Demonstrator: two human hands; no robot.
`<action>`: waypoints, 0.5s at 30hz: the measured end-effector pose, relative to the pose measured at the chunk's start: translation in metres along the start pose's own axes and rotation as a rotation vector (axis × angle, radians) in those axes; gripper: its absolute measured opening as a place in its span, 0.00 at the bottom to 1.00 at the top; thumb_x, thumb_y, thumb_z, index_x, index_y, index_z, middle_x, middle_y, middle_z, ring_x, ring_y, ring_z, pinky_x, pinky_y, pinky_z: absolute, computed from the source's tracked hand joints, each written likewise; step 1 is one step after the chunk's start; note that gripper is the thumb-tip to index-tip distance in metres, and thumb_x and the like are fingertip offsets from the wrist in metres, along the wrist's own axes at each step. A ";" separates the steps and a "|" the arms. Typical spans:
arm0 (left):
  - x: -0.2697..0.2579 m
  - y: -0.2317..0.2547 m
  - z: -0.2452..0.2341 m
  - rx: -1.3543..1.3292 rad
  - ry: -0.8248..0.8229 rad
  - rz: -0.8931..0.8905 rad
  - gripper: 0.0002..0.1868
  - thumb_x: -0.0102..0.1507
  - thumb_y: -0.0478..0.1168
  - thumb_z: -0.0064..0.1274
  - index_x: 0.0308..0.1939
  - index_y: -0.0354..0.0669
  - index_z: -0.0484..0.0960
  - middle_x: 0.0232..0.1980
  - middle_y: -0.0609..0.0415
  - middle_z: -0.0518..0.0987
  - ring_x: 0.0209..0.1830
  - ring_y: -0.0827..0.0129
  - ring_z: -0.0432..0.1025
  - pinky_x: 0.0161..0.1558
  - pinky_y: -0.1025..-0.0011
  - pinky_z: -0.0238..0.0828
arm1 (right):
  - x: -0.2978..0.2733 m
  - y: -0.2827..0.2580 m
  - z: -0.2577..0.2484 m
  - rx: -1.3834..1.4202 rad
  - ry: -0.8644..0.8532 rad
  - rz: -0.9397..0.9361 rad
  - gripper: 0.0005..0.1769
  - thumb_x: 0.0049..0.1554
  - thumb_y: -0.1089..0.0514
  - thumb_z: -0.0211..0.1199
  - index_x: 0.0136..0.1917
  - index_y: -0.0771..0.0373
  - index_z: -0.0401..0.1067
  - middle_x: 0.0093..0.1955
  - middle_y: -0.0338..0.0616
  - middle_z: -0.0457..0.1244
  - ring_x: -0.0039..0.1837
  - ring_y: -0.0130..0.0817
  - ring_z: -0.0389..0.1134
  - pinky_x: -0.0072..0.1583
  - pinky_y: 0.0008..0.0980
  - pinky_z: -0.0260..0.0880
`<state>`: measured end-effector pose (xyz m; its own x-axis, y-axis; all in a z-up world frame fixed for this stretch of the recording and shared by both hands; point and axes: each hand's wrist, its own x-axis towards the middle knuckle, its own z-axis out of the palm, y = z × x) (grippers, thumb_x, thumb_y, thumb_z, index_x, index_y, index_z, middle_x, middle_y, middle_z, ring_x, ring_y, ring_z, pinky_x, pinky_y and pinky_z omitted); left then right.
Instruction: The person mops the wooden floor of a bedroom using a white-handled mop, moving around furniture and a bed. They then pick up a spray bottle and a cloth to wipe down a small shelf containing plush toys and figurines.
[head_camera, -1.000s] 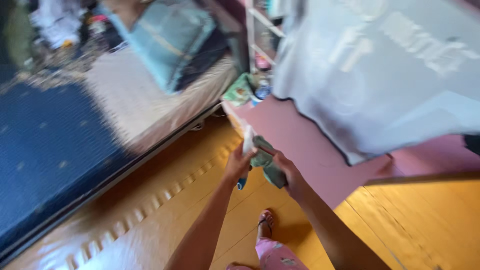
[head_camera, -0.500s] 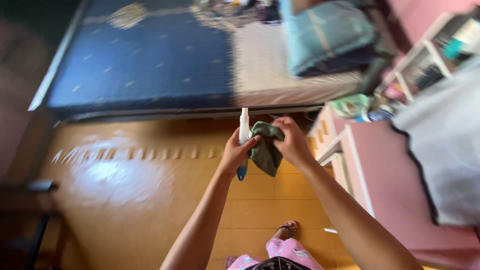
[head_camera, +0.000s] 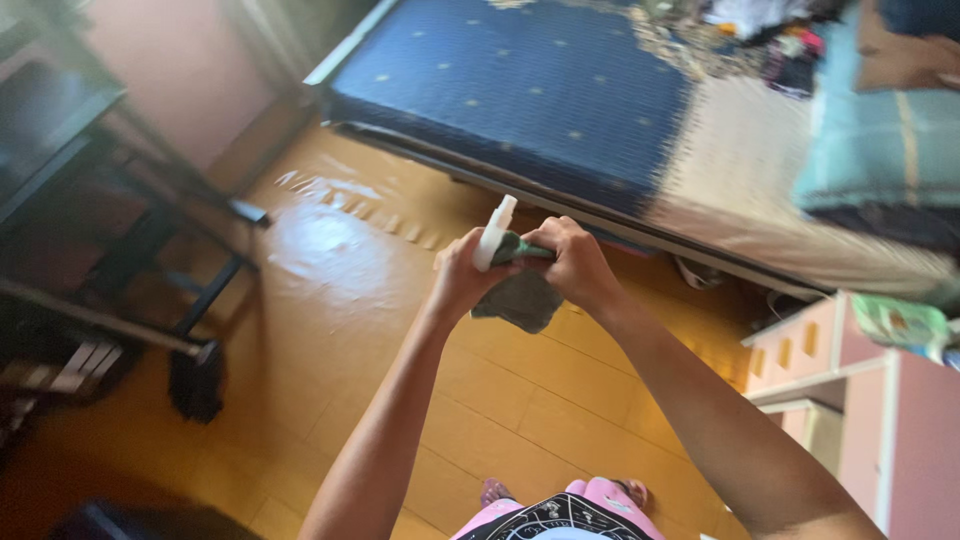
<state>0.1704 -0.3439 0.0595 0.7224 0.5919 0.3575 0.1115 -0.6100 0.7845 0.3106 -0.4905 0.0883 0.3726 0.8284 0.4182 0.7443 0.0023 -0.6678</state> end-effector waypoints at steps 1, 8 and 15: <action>-0.005 -0.009 -0.014 -0.054 -0.007 -0.144 0.24 0.53 0.45 0.72 0.49 0.43 0.84 0.38 0.55 0.84 0.37 0.71 0.77 0.42 0.69 0.76 | 0.010 -0.007 0.012 -0.012 -0.033 -0.030 0.13 0.50 0.55 0.74 0.49 0.57 0.81 0.44 0.38 0.68 0.52 0.43 0.66 0.57 0.41 0.67; -0.029 -0.057 -0.122 -0.273 0.169 -0.285 0.24 0.56 0.39 0.66 0.56 0.42 0.83 0.39 0.58 0.85 0.37 0.80 0.74 0.40 0.73 0.75 | 0.078 -0.034 0.077 -0.175 -0.280 -0.300 0.20 0.40 0.48 0.81 0.44 0.56 0.81 0.47 0.41 0.67 0.57 0.44 0.63 0.56 0.49 0.63; -0.039 -0.081 -0.198 0.016 0.339 -0.308 0.25 0.56 0.42 0.69 0.57 0.44 0.84 0.47 0.58 0.82 0.44 0.77 0.75 0.47 0.74 0.74 | 0.147 -0.034 0.147 0.695 -0.493 0.078 0.18 0.50 0.68 0.74 0.53 0.63 0.72 0.48 0.39 0.61 0.54 0.32 0.61 0.57 0.34 0.64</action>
<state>-0.0018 -0.2129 0.0820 0.3907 0.8840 0.2566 0.2980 -0.3853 0.8734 0.2585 -0.2864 0.0814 0.0051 0.9891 0.1474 0.1577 0.1447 -0.9768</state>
